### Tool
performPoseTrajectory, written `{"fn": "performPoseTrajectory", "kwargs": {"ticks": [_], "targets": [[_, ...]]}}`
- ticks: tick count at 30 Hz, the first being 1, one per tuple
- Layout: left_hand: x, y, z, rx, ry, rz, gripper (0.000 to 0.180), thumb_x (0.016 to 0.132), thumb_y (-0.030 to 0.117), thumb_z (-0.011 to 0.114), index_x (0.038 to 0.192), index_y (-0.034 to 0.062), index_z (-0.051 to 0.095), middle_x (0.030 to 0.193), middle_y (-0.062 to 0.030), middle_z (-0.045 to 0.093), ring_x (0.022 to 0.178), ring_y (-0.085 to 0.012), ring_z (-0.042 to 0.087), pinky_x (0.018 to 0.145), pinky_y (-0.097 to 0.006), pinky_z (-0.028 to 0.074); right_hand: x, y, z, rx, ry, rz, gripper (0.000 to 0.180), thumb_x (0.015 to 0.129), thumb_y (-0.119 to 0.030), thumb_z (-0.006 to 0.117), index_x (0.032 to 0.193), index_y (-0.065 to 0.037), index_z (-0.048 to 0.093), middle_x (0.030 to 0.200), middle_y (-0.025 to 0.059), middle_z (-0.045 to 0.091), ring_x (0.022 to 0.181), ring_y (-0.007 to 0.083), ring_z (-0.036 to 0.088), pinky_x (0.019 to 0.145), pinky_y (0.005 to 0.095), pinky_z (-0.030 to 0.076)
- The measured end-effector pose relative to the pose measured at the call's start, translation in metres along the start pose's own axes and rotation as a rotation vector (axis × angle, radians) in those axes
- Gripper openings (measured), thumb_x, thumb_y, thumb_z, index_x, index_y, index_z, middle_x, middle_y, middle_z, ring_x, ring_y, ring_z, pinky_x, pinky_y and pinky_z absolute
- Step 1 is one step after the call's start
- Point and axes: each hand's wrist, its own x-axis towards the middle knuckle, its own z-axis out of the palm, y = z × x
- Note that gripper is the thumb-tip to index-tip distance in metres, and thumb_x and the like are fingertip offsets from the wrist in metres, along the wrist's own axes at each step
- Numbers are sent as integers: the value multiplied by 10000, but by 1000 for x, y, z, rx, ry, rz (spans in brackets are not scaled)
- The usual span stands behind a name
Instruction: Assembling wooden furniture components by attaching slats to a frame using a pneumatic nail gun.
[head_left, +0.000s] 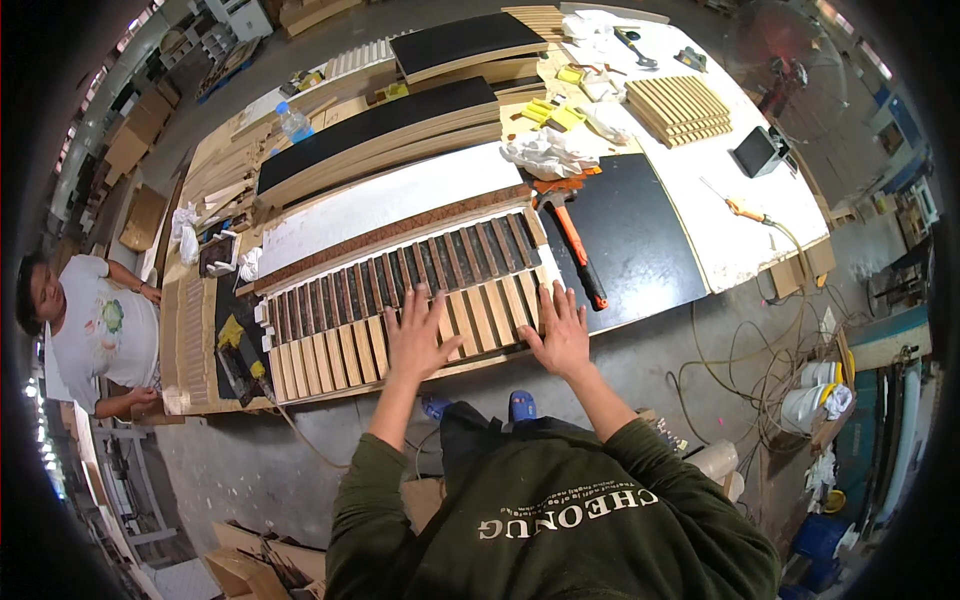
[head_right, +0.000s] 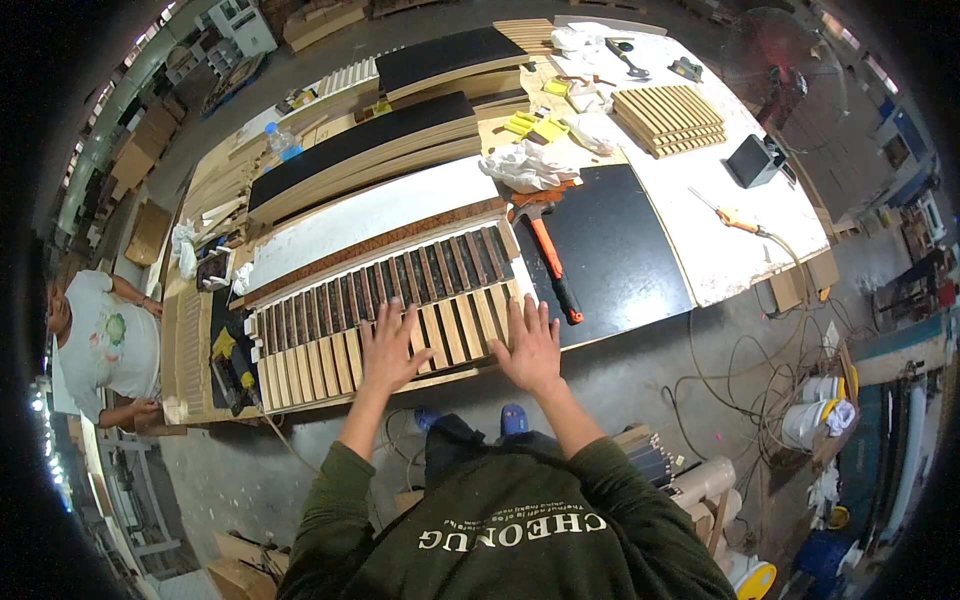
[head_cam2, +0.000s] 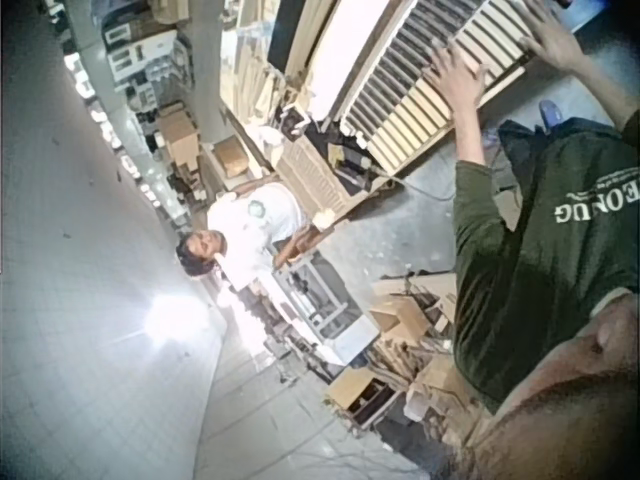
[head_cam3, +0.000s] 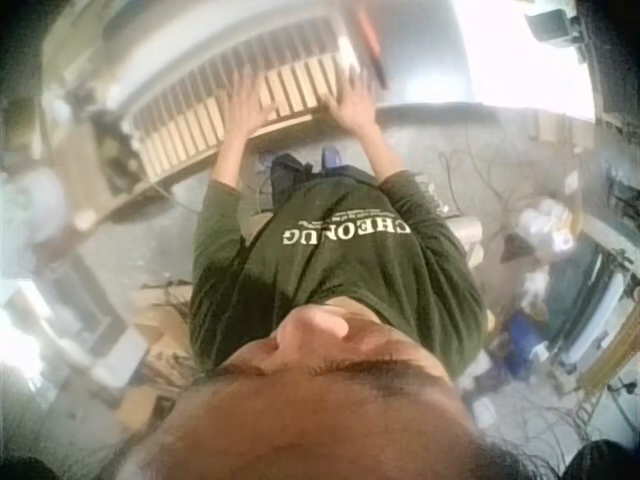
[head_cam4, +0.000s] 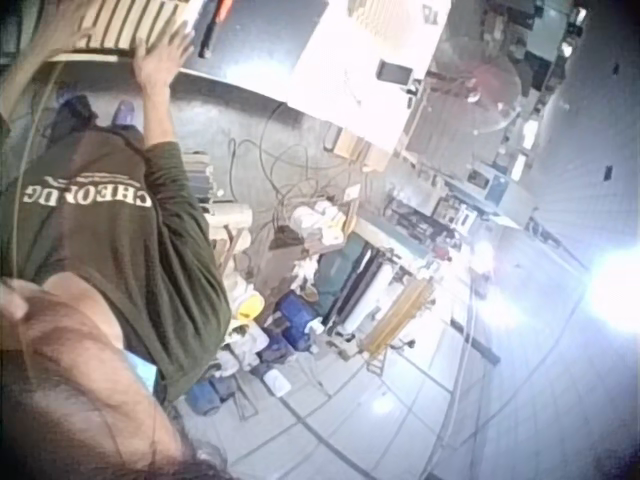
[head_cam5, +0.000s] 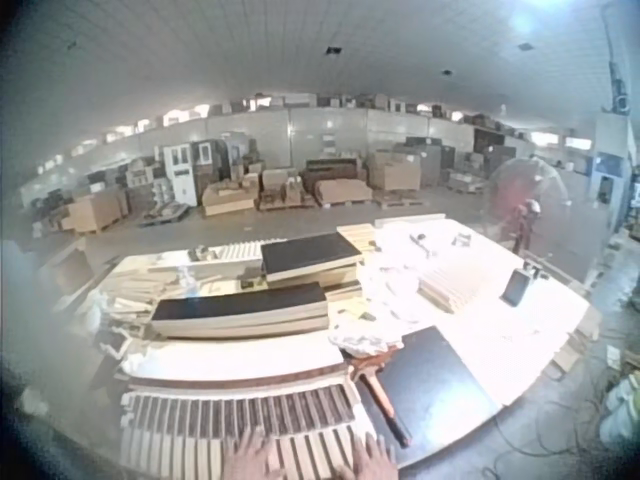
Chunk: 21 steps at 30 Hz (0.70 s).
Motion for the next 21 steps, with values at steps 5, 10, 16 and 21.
{"fn": "performPoseTrajectory", "kwargs": {"ticks": [5,10,16,21], "targets": [[-42,-106,28,17,121,-254,837,825,700,408,1470,194,239,1542,-150,107,1413,-384,86,1056,-664,52,0,2,-1,11,-8,13,772,824,-479,568,1437,-107,284,1490,184,239,1365,422,213,1073,596,195],[-89,-199,40,75,152,-710,769,862,595,460,1472,191,225,1536,-141,147,1404,-381,132,1036,-678,137,0,3,2,-7,13,-19,777,826,-478,569,1439,-97,281,1477,198,253,1353,435,232,1056,604,221],[-83,-184,54,1,217,-940,615,941,474,393,1471,207,231,1520,-144,200,1397,-379,158,1061,-634,160,3,6,8,-18,18,-12,770,844,-464,548,1451,-95,251,1494,201,216,1359,427,222,1063,593,219],[-81,-147,56,0,200,-1028,622,946,460,373,1472,172,210,1530,-156,159,1398,-394,141,1068,-636,116,8,13,7,-31,-3,-35,744,865,-451,528,1450,-89,246,1506,205,181,1366,420,210,1082,562,205]]}}
